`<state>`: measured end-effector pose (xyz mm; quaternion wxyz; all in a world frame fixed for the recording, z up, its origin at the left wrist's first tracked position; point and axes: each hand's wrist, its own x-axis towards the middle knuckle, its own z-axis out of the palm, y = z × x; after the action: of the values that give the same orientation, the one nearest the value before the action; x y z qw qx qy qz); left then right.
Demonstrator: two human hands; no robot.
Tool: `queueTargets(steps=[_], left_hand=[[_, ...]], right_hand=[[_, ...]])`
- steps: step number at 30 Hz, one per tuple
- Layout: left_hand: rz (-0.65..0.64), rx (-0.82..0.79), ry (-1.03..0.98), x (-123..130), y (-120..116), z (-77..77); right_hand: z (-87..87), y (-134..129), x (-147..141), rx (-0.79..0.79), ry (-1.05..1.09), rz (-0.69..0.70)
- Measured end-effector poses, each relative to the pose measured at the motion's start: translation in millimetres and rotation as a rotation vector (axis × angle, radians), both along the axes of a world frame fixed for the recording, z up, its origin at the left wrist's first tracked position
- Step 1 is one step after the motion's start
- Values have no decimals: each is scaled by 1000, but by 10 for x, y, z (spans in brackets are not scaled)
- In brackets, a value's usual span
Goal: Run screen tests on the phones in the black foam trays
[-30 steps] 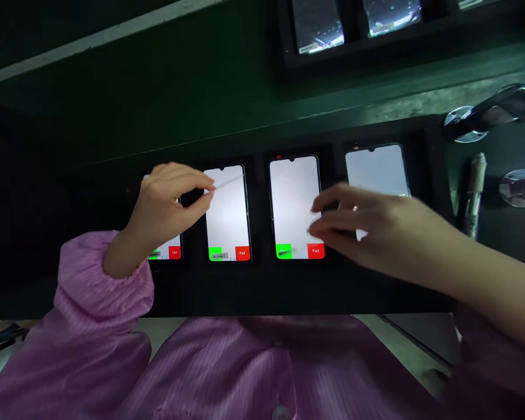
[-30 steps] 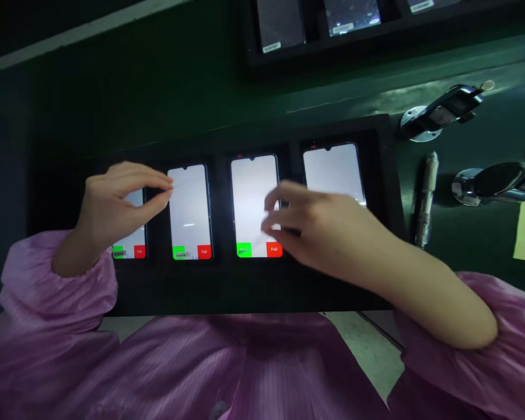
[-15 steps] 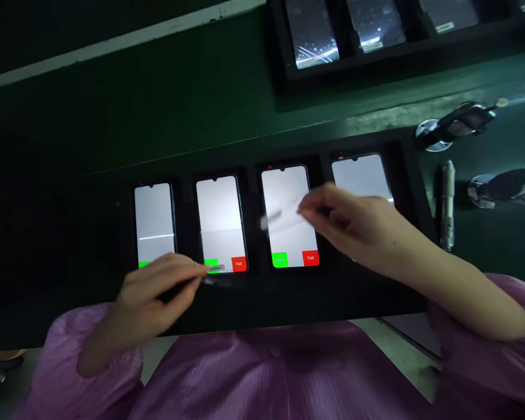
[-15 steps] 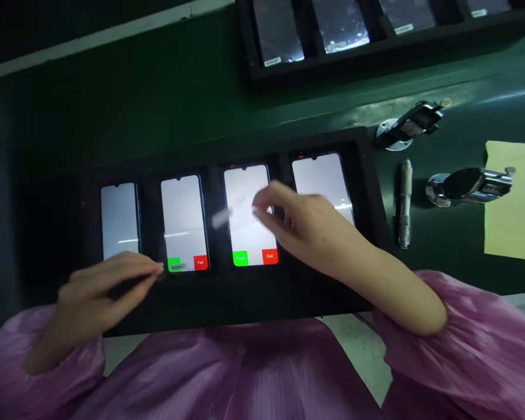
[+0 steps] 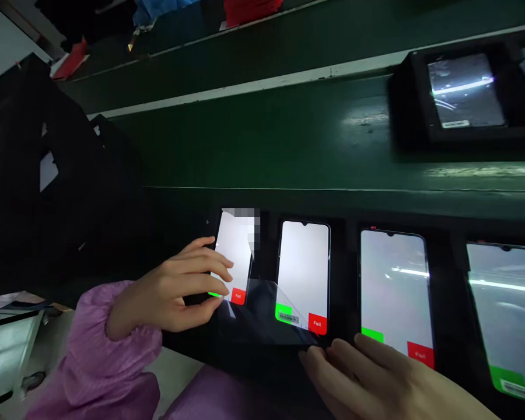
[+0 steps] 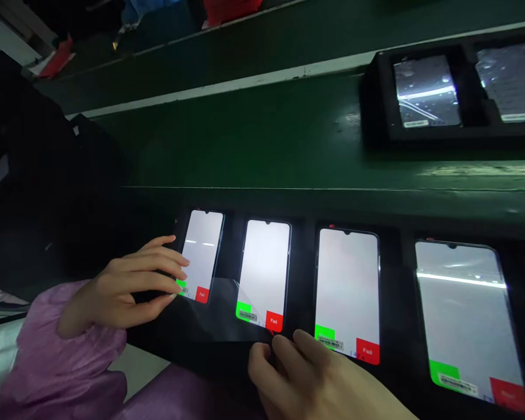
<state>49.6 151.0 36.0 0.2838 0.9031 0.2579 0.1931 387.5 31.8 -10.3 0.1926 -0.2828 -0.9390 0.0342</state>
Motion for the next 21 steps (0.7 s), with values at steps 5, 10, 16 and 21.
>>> queueTargets(steps=[5, 10, 16, 21], left_hand=[[-27, 66, -35, 61, 285, -188], [301, 245, 162, 37, 534, -391], [467, 259, 268, 35, 663, -577], [509, 173, 276, 67, 659, -545]], right_hand=[[25, 72, 76, 64, -45, -45], [-24, 397, 73, 19, 47, -48], [-81, 1266, 206, -391, 403, -467], [99, 1391, 258, -583, 568, -743]])
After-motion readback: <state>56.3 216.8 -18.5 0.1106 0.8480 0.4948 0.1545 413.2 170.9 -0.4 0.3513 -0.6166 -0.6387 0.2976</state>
